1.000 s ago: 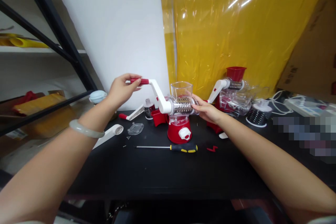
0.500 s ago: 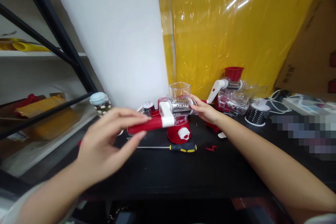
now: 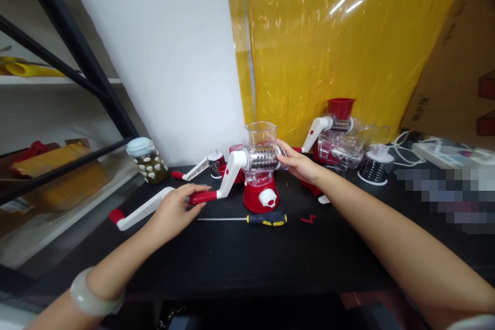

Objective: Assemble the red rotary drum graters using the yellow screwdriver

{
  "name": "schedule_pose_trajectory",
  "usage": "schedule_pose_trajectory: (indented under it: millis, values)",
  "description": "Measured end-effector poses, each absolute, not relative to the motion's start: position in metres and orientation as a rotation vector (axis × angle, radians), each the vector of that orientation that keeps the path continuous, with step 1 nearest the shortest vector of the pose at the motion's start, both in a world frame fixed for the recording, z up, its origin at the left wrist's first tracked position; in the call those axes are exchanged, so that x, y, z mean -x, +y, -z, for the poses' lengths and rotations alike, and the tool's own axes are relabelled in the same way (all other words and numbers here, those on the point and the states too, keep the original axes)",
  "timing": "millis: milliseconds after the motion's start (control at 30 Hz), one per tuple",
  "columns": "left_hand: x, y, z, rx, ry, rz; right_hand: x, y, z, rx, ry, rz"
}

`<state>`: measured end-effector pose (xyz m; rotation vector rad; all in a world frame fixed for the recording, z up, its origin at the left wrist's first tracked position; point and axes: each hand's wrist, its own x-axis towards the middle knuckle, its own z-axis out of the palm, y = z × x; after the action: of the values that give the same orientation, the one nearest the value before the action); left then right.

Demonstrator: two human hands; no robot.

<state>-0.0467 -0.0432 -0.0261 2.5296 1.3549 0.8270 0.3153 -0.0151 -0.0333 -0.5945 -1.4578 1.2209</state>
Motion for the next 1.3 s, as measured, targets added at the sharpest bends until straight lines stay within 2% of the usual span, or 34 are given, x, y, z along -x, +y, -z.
schedule_pose_trajectory:
  millis: [200, 400, 600, 900, 1133, 1300]
  values:
    - [0.041, 0.009, -0.002, -2.805, 1.526, -0.755, -0.314, -0.016, 0.033, 0.600, -1.451, -1.221]
    - [0.016, 0.050, -0.073, -2.877, 1.627, -0.858, -0.314, -0.016, 0.033, 0.609, -1.448, -1.224]
    - [-0.009, 0.027, -0.135, -3.280, 1.499, -1.021, -0.315, -0.018, 0.033, 0.600, -1.445, -1.227]
    - [-0.004, -0.042, -0.132, -3.330, 1.147, -1.471, -0.309, -0.015, 0.034, 0.594, -1.398, -1.305]
    - [-0.015, -0.052, -0.138, -3.400, 0.873, -1.517, -0.310, -0.018, 0.033, 0.622, -1.374, -1.314]
    - [-0.010, -0.084, -0.113, -3.308, 0.821, -1.609, -0.307, -0.019, 0.032, 0.624, -1.379, -1.305]
